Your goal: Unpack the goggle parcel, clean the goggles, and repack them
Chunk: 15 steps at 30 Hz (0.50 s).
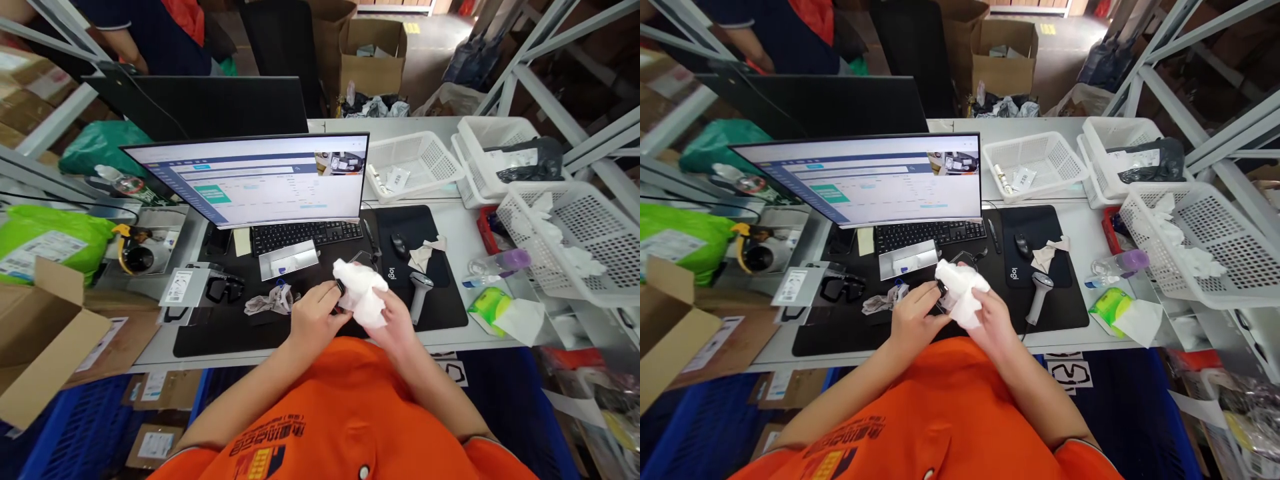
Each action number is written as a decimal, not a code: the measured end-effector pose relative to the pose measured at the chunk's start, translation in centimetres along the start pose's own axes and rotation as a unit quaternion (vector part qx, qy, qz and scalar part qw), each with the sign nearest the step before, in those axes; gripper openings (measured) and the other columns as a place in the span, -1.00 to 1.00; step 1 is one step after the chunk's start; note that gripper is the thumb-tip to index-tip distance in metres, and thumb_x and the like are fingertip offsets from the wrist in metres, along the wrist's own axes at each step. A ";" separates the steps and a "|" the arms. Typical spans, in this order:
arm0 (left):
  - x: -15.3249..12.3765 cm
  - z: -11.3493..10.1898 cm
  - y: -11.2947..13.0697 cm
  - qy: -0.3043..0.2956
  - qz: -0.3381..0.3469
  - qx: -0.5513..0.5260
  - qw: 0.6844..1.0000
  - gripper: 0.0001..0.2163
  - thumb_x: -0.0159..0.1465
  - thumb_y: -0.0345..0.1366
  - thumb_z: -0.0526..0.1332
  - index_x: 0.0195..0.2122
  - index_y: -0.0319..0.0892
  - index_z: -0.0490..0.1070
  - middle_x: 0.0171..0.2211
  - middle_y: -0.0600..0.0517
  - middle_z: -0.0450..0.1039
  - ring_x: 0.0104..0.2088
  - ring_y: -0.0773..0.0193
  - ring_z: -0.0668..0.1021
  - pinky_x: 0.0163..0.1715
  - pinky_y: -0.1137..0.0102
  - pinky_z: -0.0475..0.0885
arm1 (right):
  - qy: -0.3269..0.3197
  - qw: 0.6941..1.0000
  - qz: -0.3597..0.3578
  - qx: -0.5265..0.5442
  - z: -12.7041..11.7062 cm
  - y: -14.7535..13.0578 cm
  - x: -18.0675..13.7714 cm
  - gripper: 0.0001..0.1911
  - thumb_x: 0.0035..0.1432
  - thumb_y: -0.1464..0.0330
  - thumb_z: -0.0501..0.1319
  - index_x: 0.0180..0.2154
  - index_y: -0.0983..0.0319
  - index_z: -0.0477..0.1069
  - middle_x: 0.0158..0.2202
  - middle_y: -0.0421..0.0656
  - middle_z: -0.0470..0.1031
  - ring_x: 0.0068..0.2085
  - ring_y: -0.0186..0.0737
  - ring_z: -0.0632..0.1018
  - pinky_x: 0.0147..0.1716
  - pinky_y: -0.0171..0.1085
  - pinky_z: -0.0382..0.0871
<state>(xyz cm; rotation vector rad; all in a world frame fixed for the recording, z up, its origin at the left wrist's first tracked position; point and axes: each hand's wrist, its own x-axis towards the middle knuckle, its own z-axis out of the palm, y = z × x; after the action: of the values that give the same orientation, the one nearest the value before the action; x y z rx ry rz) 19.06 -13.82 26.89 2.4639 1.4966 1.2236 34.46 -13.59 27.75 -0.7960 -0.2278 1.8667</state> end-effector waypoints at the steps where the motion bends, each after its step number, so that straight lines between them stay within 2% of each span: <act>1: 0.0 0.1 -0.1 0.005 0.008 0.006 1.000 -0.95 0.28 -0.39 0.26 -0.24 -0.21 0.45 -0.23 -0.12 0.61 -0.25 0.12 0.66 -0.28 0.33 0.59 | 0.004 1.000 0.000 0.014 0.2 -0.8 0.4 -0.54 0.02 0.26 0.34 0.01 0.16 0.53 -0.04 -0.10 0.64 0.11 0.01 0.57 0.21 0.03 0.39; 3: -0.1 0.4 -0.3 0.006 0.013 0.010 1.000 -0.92 0.26 -0.39 0.28 -0.22 -0.20 0.46 -0.20 -0.10 0.62 -0.21 0.13 0.66 -0.22 0.34 0.60 | 0.013 0.999 -0.010 0.034 0.3 -1.8 1.2 -0.61 0.02 0.24 0.31 -0.07 0.15 0.55 -0.10 -0.11 0.66 0.10 0.00 0.57 0.23 0.04 0.37; 5: 0.0 0.7 -0.5 0.007 0.010 0.012 1.000 -0.92 0.25 -0.39 0.30 -0.22 -0.19 0.47 -0.20 -0.09 0.63 -0.21 0.14 0.67 -0.21 0.35 0.60 | 0.021 0.999 -0.028 0.039 0.2 -1.7 1.7 -0.67 0.01 0.23 0.32 -0.14 0.14 0.56 -0.12 -0.13 0.66 0.09 -0.02 0.57 0.24 0.03 0.36; 11: -0.1 1.1 -1.2 0.002 -0.020 -0.018 1.000 -0.92 0.30 -0.34 0.25 -0.20 -0.18 0.49 -0.18 -0.12 0.63 -0.21 0.12 0.67 -0.25 0.32 0.60 | 0.041 0.995 -0.066 -0.067 -1.0 2.6 1.0 -0.63 -0.09 0.23 0.47 -0.18 0.15 0.58 -0.15 -0.11 0.66 0.03 0.04 0.60 0.17 0.02 0.42; 13: -0.2 1.1 -1.1 0.004 -0.021 -0.018 1.000 -0.92 0.30 -0.37 0.22 -0.20 -0.18 0.48 -0.20 -0.11 0.63 -0.23 0.14 0.66 -0.25 0.33 0.60 | 0.033 0.996 -0.058 -0.067 -1.0 2.4 0.9 -0.64 -0.07 0.24 0.46 -0.17 0.16 0.59 -0.12 -0.09 0.66 0.06 0.06 0.59 0.18 0.02 0.41; 15: -0.4 1.1 -0.8 0.008 -0.011 -0.010 1.000 -0.93 0.28 -0.40 0.24 -0.22 -0.18 0.47 -0.22 -0.09 0.63 -0.25 0.15 0.66 -0.26 0.34 0.60 | 0.032 0.998 -0.046 -0.036 -0.7 1.1 1.1 -0.67 -0.05 0.26 0.42 -0.18 0.17 0.59 -0.10 -0.10 0.66 0.10 0.05 0.57 0.20 0.02 0.39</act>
<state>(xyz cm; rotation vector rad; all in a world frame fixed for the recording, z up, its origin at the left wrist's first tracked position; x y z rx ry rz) 18.99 -13.24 25.62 2.4243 1.5040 1.2524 33.84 -13.29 26.21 -0.8783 -0.2879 1.7516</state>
